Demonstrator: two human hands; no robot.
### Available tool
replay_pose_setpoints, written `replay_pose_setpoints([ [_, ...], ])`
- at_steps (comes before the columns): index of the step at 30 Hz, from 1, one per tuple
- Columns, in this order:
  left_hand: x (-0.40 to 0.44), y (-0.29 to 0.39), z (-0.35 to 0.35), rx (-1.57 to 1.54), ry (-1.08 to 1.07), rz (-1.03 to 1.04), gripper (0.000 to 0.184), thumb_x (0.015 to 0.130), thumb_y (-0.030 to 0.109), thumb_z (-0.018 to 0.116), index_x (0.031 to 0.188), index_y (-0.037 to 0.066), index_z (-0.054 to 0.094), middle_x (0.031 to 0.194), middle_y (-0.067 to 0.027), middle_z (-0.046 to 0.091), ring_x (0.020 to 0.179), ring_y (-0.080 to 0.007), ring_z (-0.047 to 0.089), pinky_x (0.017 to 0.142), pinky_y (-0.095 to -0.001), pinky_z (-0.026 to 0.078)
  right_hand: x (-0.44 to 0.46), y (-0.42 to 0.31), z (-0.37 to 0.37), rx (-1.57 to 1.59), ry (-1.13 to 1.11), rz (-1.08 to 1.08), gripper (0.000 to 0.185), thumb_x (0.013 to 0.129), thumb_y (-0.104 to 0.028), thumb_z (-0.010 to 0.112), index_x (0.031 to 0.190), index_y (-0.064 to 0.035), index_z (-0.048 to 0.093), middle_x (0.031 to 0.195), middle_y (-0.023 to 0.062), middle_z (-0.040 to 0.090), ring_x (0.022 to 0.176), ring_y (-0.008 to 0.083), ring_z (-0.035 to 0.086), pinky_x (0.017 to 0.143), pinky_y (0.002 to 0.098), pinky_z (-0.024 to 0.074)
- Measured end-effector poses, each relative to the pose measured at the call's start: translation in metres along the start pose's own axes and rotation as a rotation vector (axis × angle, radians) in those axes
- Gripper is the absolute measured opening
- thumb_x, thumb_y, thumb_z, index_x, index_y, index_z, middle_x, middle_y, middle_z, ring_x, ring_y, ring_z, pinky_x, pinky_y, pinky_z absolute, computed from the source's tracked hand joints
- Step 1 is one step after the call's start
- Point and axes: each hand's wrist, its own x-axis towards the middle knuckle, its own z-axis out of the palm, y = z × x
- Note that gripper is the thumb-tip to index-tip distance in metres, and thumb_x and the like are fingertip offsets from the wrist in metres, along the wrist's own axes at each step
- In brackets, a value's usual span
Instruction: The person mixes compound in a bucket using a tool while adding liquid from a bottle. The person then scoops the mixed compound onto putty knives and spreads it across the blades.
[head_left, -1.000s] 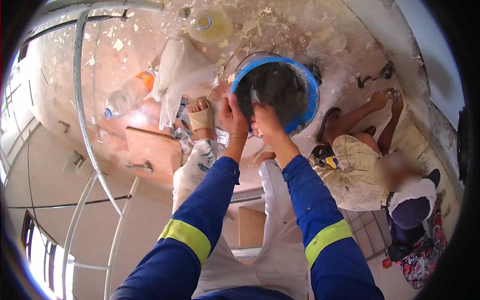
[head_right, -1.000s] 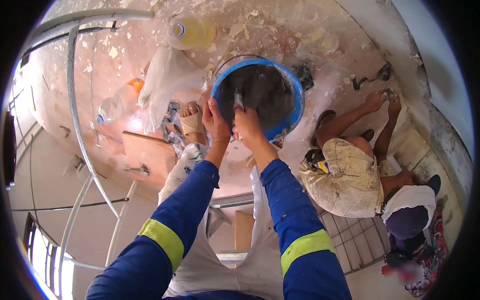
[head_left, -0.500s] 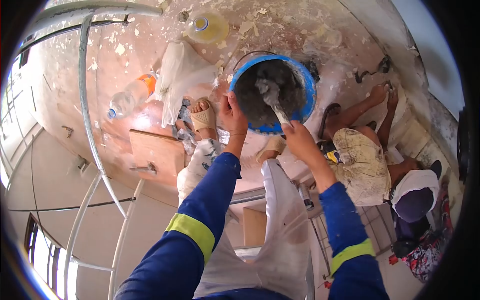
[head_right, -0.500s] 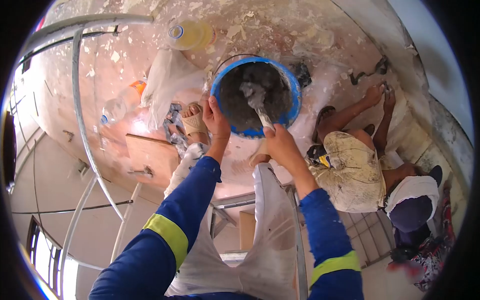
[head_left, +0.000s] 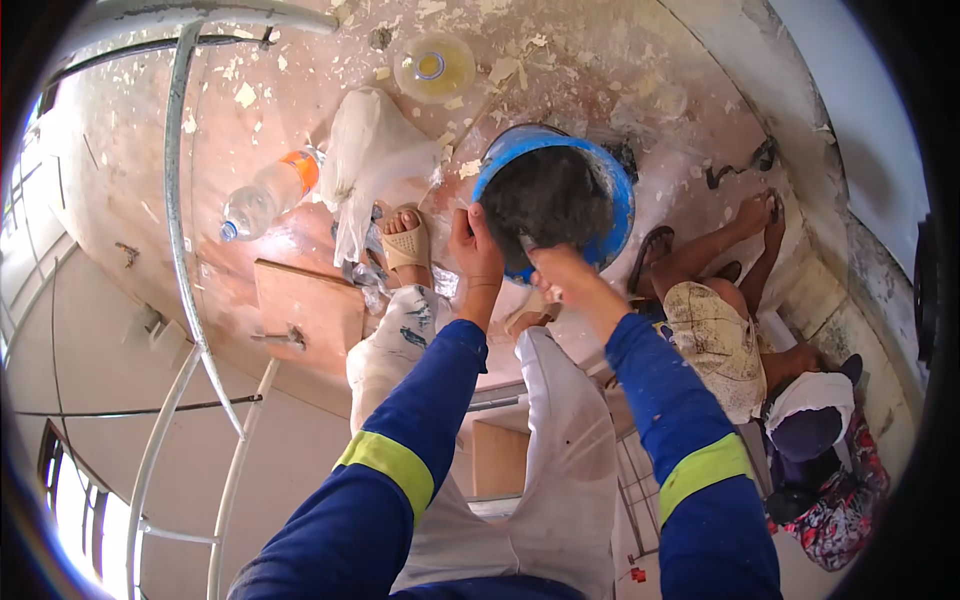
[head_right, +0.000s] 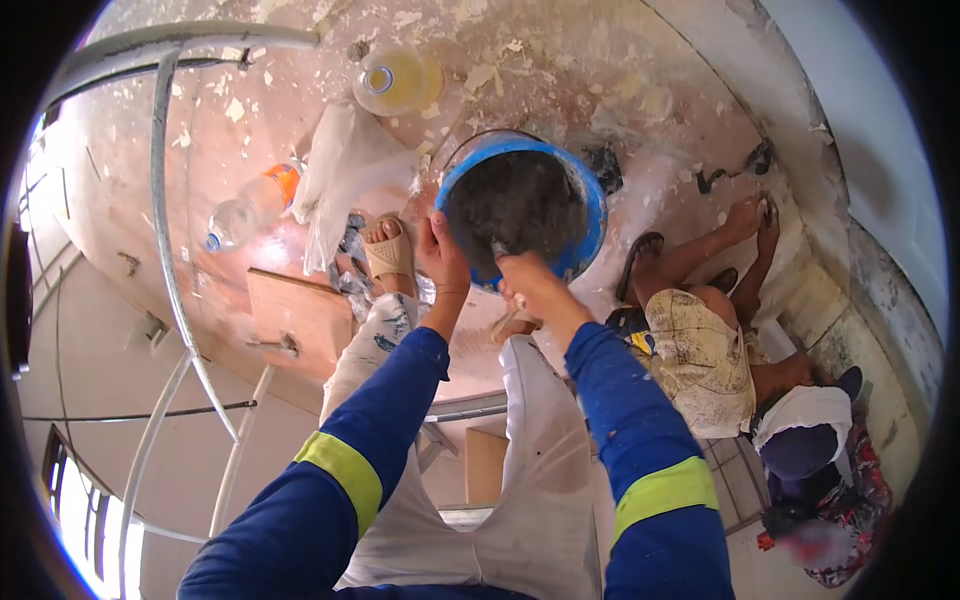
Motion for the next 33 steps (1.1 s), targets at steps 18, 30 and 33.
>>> replay_pose_setpoints([
  [18,0.003,0.003,-0.004,-0.072,-0.011,0.103,0.047,0.107,0.035,0.055,0.076,0.002,0.044,0.065,-0.0046,0.038,0.065,-0.0127,0.034,0.057,-0.0324,0.033,-0.053,0.062,-0.01,-0.04,0.145,-0.284,0.032,0.102,-0.033,0.056,0.109,-0.0016,0.059,0.084,0.0161,0.061,0.068,0.0281,0.057,0.062,0.0386,0.0455],
  [30,0.002,0.003,-0.005,-0.023,-0.012,0.039,0.046,0.107,0.035,0.055,0.076,0.002,0.044,0.064,-0.0043,0.038,0.063,-0.0121,0.034,0.055,-0.0326,0.031,-0.004,-0.021,0.034,0.091,0.01,0.005,0.024,0.102,-0.031,0.059,0.093,-0.0093,0.056,0.067,0.003,0.053,0.044,0.0107,0.043,0.037,0.031,0.029],
  [33,0.003,0.009,-0.004,-0.069,-0.014,0.072,0.047,0.107,0.035,0.054,0.075,0.002,0.043,0.064,-0.003,0.038,0.063,-0.0115,0.034,0.055,-0.0329,0.03,-0.003,-0.033,0.026,0.425,-0.115,0.093,0.021,0.103,-0.034,0.058,0.097,-0.0148,0.052,0.067,0.0004,0.05,0.045,0.0078,0.039,0.037,0.0275,0.0289],
])
